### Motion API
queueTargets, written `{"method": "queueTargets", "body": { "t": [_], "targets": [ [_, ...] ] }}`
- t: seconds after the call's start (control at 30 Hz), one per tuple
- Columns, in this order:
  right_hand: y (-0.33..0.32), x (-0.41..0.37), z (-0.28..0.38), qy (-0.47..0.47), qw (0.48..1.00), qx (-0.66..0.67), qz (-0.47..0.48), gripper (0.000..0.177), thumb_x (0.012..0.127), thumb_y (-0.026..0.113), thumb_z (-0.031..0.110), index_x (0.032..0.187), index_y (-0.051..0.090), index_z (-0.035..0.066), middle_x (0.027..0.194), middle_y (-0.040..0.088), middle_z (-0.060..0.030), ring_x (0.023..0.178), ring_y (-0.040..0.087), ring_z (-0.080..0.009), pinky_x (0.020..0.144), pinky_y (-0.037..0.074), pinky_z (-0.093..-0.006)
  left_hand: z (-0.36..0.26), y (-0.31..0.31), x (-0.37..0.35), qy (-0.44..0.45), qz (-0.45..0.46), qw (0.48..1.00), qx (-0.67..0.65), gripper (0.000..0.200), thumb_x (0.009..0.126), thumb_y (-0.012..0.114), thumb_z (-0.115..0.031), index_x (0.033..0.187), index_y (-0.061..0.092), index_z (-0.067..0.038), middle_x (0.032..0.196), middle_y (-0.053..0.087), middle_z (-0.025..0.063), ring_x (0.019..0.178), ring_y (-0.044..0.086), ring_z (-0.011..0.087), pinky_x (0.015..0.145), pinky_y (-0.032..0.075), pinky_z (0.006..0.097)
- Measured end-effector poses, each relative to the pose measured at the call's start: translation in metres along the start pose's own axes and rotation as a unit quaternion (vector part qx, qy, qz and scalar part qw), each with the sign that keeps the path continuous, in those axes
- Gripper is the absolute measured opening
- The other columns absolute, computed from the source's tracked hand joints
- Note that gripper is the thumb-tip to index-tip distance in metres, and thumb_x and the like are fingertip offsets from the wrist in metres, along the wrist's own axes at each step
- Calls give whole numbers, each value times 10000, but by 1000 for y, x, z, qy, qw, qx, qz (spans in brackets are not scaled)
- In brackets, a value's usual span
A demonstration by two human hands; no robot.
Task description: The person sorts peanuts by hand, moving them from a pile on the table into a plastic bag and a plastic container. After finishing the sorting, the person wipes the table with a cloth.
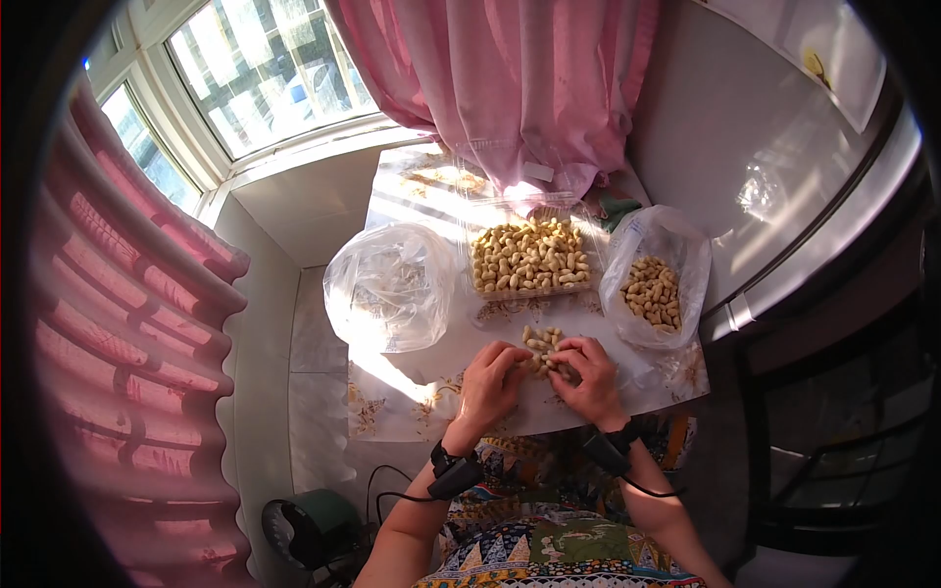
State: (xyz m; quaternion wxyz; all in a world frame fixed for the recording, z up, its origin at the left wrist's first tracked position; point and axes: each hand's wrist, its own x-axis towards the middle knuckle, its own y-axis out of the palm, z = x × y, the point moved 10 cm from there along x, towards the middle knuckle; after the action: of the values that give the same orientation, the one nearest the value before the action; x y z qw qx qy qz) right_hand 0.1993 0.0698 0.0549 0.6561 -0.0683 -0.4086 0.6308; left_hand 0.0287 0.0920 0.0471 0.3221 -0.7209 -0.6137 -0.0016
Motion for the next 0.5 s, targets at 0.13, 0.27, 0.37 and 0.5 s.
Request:
{"method": "queueTargets", "body": {
  "t": [0.13, 0.27, 0.37, 0.5],
  "targets": [
    [2, 0, -3, 16, 1000, 4, -9, 295, 786, 823, 64, 1065, 729, 80, 1174, 628, -91, 1108, 629, -316, 936, 538, -408, 0, 0, 0, 1, -1, 1000, 1, 223, 847, 737, -23, 1064, 718, -69, 1002, 678, 111, 959, 669, 359, 816, 547, 443],
    [1, -1, -7, 40, 999, 12, -15, 250, 812, 828, 72, 1043, 734, 62, 1197, 615, -111, 1109, 628, -312, 934, 541, -403, -1, -1, 0, 3, -1, 1000, 3, 223, 846, 738, -21, 1063, 718, -69, 999, 679, 111, 957, 669, 358, 814, 547, 442],
    [4, -2, -12, 40, 999, 13, -8, 221, 829, 822, 69, 1033, 738, 55, 1202, 612, -116, 1114, 627, -312, 930, 545, -401, 0, 0, 0, 5, -3, 1000, 2, 220, 847, 739, -20, 1060, 718, -69, 995, 680, 108, 955, 669, 357, 814, 547, 442],
    [4, -2, -13, 44, 999, 9, -6, 213, 837, 817, 66, 1035, 741, 55, 1198, 611, -117, 1110, 629, -311, 917, 550, -400, 0, 0, 0, 4, -3, 1000, 2, 209, 850, 741, -23, 1053, 718, -69, 995, 681, 106, 953, 669, 355, 812, 547, 441]
  ]
}}
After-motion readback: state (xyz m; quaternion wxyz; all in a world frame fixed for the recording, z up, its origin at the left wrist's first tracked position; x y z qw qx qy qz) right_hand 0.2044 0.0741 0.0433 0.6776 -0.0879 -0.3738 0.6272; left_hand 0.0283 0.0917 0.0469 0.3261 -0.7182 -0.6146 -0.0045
